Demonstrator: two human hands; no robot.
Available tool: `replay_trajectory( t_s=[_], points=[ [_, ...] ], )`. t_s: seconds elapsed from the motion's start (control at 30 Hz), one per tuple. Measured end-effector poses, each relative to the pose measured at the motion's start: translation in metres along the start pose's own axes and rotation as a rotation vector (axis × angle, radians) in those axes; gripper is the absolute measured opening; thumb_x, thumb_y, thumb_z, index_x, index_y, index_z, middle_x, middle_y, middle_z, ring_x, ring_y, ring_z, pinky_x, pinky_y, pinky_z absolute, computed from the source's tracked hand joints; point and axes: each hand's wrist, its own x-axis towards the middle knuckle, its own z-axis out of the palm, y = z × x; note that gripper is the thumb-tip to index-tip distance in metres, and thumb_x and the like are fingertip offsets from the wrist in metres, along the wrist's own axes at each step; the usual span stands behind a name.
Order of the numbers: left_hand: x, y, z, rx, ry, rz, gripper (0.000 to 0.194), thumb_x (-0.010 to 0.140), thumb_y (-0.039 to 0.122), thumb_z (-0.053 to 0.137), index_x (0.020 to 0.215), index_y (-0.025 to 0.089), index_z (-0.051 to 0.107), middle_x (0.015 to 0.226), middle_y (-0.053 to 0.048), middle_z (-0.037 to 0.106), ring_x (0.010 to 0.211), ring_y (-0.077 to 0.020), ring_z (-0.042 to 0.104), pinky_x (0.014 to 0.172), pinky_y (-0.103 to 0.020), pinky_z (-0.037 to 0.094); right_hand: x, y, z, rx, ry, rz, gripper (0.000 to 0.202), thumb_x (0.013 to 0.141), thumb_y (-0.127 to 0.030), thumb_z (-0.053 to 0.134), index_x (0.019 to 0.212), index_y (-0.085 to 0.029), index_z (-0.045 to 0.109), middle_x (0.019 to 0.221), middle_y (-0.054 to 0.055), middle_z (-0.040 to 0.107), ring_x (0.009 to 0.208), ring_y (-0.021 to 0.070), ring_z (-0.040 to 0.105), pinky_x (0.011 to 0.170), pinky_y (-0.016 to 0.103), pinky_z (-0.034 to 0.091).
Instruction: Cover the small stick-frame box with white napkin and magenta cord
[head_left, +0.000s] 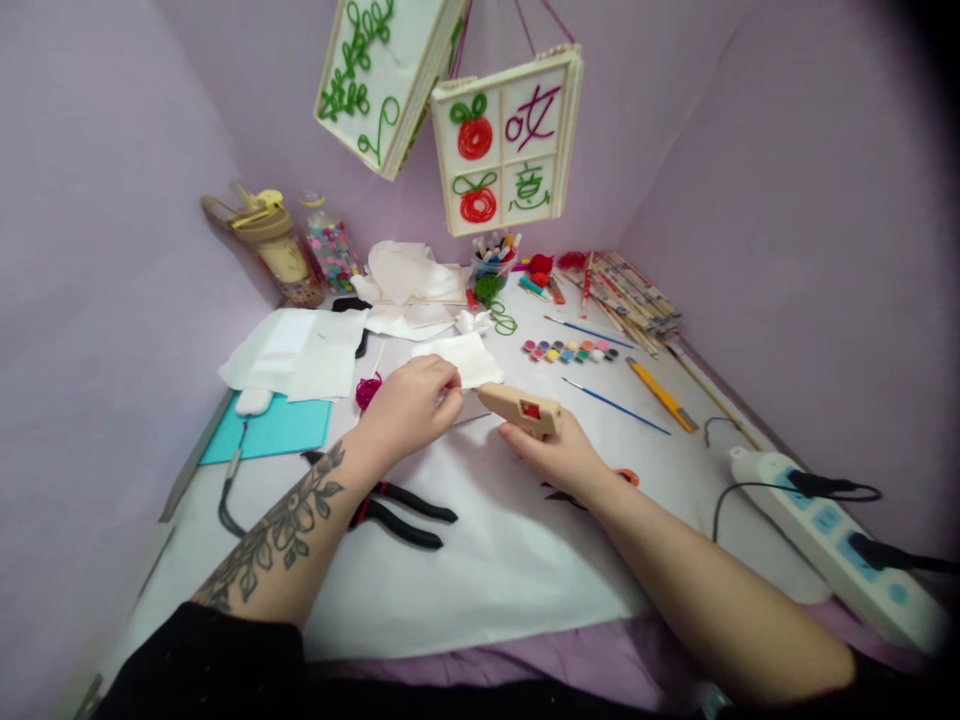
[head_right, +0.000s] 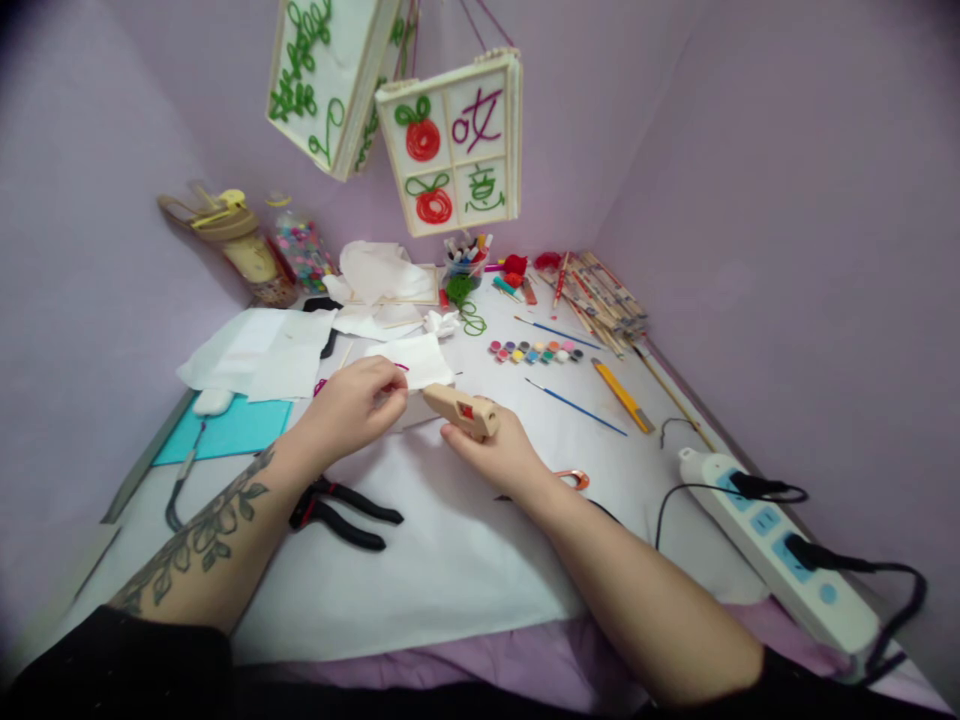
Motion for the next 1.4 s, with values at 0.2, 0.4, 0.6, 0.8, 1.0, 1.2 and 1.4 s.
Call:
replay_trajectory(
  t_s=[0.2,0.4,0.6,0.8,1.0,1.2,1.4],
  points=[
    [0.0,0.0,0.0,0.002,-0.001,0.0,0.013,0.083,0.018,0.048,0.078,0.017,0.059,0.08,-0.005,0.064,0.079,-0.0192,0.059,0.075,-0.032,0.048,-0.001,-0.002,-0.002,-0.014,0.002,0.017,0.025,0.076,-0.039,0.061,0.086,-0.017,0.06,0.063,-0.001,0.056,0.056,0.0156,0.05,0.053,0.028,0.041],
    [0.001,0.0,0.001,0.006,0.005,0.006,0.013,0.083,0.017,0.048,0.077,0.016,0.06,0.08,-0.006,0.063,0.078,-0.0192,0.059,0.074,-0.032,0.048,-0.003,0.001,-0.002,-0.17,0.048,-0.126,0.019,0.079,-0.036,0.058,0.072,-0.021,0.049,0.067,0.0,0.052,0.059,0.0159,0.052,0.056,0.029,0.042],
    [0.0,-0.001,0.002,0.008,0.012,0.022,0.013,0.083,0.017,0.049,0.077,0.016,0.06,0.079,-0.006,0.063,0.078,-0.0193,0.059,0.075,-0.033,0.049,-0.005,0.015,-0.002,-0.661,0.13,-0.492,0.016,0.086,-0.025,0.05,0.071,-0.022,0.045,0.072,0.005,0.054,0.068,0.0207,0.055,0.063,0.032,0.044],
    [-0.001,-0.004,0.0,-0.012,0.02,0.041,0.016,0.085,0.017,0.05,0.082,0.014,0.065,0.084,-0.008,0.067,0.081,-0.0201,0.062,0.077,-0.034,0.052,-0.009,0.011,-0.008,-0.628,0.106,-0.522,0.018,0.085,-0.023,0.053,0.07,-0.022,0.045,0.071,0.004,0.053,0.064,0.0183,0.053,0.06,0.031,0.043],
    [-0.002,-0.015,-0.003,-0.051,0.003,0.169,0.031,0.086,0.01,0.044,0.101,0.015,0.071,0.104,-0.009,0.071,0.098,-0.0209,0.066,0.086,-0.035,0.055,-0.01,0.006,-0.02,-0.074,0.143,-0.233,0.019,0.082,-0.031,0.064,0.077,-0.022,0.049,0.068,-0.003,0.05,0.056,0.0132,0.048,0.052,0.027,0.039],
    [-0.003,-0.02,-0.003,-0.015,-0.024,0.292,0.035,0.087,0.008,0.043,0.104,0.018,0.072,0.107,-0.008,0.07,0.097,-0.0189,0.067,0.084,-0.033,0.057,-0.009,0.01,-0.02,0.039,0.142,-0.118,0.022,0.08,-0.039,0.067,0.082,-0.021,0.054,0.068,-0.001,0.055,0.056,0.014,0.049,0.052,0.028,0.04],
    [-0.007,-0.022,-0.002,0.23,0.024,0.427,0.037,0.085,0.005,0.044,0.109,0.019,0.069,0.107,-0.009,0.07,0.097,-0.0212,0.065,0.076,-0.034,0.057,-0.004,0.008,-0.016,0.047,0.189,-0.025,0.031,0.079,-0.048,0.066,0.086,-0.02,0.058,0.071,0.001,0.059,0.062,0.017,0.055,0.056,0.029,0.044]
  ],
)
